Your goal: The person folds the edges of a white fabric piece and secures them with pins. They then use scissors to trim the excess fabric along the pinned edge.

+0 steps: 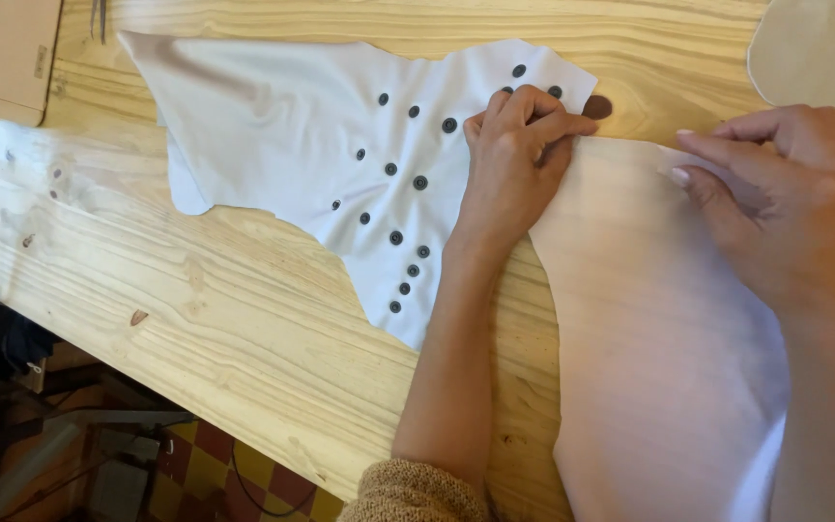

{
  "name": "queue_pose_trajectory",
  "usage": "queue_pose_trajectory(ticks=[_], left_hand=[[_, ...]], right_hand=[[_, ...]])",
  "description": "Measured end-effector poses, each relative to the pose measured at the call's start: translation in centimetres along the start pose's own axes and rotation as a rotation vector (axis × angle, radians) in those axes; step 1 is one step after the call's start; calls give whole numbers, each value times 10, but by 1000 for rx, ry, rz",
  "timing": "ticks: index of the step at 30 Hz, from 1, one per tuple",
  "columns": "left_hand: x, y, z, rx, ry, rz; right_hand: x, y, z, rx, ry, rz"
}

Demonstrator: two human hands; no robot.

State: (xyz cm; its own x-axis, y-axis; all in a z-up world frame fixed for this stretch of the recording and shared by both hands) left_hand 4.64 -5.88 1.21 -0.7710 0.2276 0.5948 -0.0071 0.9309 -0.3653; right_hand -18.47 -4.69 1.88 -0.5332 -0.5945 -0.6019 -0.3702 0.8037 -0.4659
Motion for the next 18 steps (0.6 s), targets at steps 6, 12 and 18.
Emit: queue_pose_trajectory(ticks=[6, 12, 18], left_hand=[[-5, 0, 1, 42, -66, -9], [-7, 0, 3, 77, -106, -9], [-7, 1, 8, 117, -154, -18]], right_hand=[[1, 5, 8, -71, 59, -4], [-2, 5, 9, -54, 122, -70], [3, 4, 9, -51, 116, -177]])
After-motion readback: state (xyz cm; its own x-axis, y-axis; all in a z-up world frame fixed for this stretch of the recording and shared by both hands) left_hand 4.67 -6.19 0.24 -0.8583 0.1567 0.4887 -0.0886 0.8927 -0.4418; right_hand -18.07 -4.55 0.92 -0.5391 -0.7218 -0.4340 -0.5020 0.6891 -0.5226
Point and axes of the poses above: each hand's wrist, its own y-axis away from the middle knuckle, its own z-axis out of the palm, x = y × z, the point moved 5 cm from there along -y, towards the middle knuckle, and after that the axes turned 2 degrees about -y, right-handed, at the moved point
